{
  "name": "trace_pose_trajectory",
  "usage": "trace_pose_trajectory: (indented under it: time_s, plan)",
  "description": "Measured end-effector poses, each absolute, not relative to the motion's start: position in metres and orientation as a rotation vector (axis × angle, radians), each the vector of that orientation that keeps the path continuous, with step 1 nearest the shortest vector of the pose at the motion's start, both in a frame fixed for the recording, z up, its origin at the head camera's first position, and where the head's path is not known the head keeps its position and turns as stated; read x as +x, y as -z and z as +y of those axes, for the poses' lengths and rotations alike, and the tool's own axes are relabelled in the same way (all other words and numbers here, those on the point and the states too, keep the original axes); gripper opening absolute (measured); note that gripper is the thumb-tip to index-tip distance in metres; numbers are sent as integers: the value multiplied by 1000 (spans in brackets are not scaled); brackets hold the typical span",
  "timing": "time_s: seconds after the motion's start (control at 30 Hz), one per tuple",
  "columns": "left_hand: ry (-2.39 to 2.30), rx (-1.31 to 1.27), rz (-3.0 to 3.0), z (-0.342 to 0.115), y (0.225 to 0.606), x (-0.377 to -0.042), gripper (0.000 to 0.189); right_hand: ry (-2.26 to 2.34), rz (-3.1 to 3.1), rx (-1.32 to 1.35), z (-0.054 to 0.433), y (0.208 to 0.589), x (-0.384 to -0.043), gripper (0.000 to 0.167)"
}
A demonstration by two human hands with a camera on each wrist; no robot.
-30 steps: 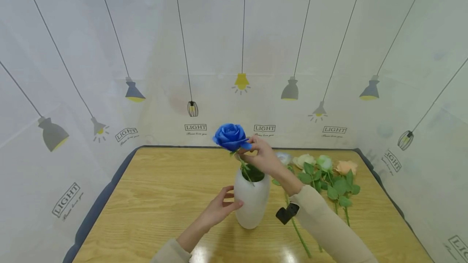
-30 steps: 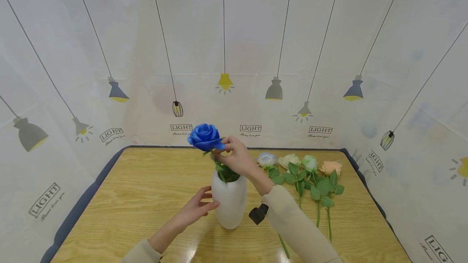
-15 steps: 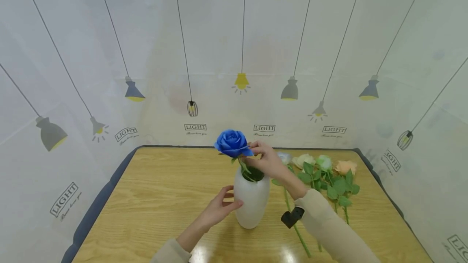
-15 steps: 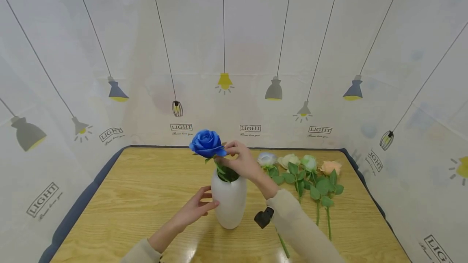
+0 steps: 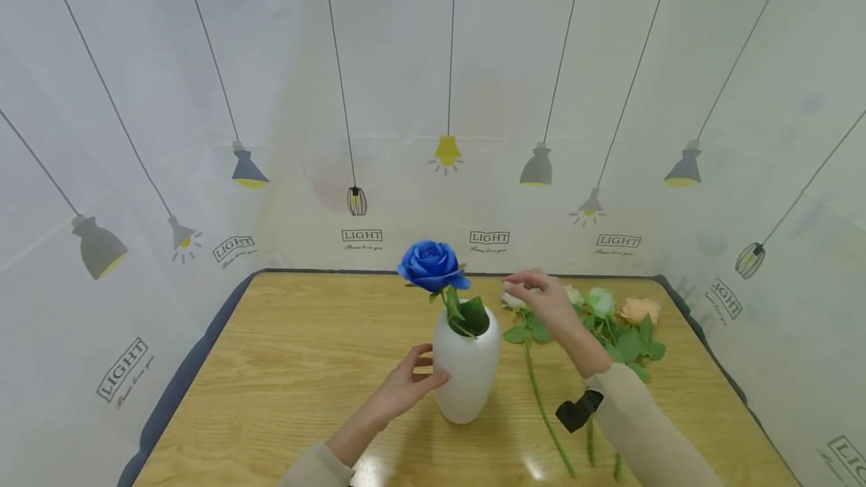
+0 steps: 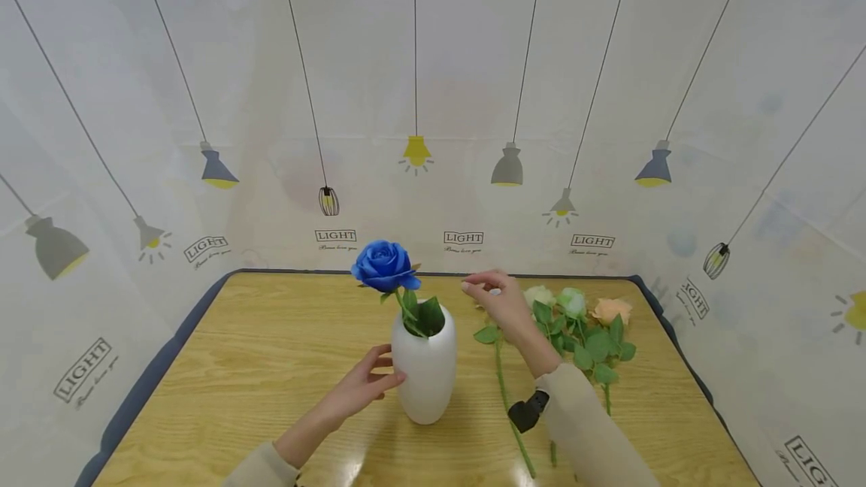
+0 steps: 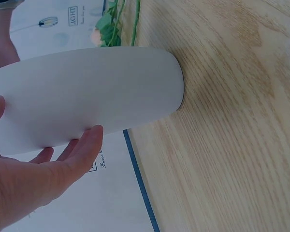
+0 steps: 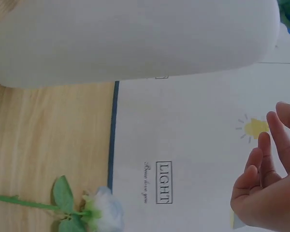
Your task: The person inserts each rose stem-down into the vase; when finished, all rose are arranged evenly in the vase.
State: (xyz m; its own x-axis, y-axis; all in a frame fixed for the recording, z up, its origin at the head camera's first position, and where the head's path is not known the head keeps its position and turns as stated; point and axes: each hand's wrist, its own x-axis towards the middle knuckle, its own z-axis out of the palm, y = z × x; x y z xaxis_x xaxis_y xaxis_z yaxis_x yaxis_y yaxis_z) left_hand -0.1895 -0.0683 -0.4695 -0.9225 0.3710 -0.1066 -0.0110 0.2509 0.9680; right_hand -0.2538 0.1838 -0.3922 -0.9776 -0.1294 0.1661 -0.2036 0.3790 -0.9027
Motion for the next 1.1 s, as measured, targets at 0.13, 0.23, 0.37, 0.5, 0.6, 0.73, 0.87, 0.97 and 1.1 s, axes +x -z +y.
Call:
trace_pose_trajectory:
  time_s: [0.13, 0.23, 0.37, 0.5, 0.6, 0.73, 0.87, 0.97, 1.1]
  plan:
    - [-1715, 341, 2221, -69, 472, -190, 66, -1736, -2607, 133, 196, 413, -251, 43]
    - [-1717, 341, 2214, -69, 473, -190, 66, -1757, -2623, 71, 205, 429, -251, 43]
    - [-1727, 329, 2197, -69, 473, -191, 67, -1754, -2664, 18, 215, 447, -250, 46]
    - [-1734, 326, 2198, -68, 472, -191, 67, -1781, -2707, -78, 225, 465, -248, 54]
    - [-1731, 321, 2197, -68, 471, -190, 67, -1815, -2709, -157, 233, 482, -246, 52]
    - [-1729, 311, 2190, -68, 469, -189, 68, -1842, -2678, -260, 240, 507, -244, 45]
    - [-1730, 312, 2189, -68, 470, -189, 67, -1884, -2654, -354, 244, 526, -239, 41]
    - [-1730, 316, 2193, -68, 471, -189, 67, -1905, -2643, -387, 245, 536, -234, 40]
    - [-1732, 315, 2194, -68, 472, -190, 67, -1977, -2581, -404, 245, 547, -231, 35]
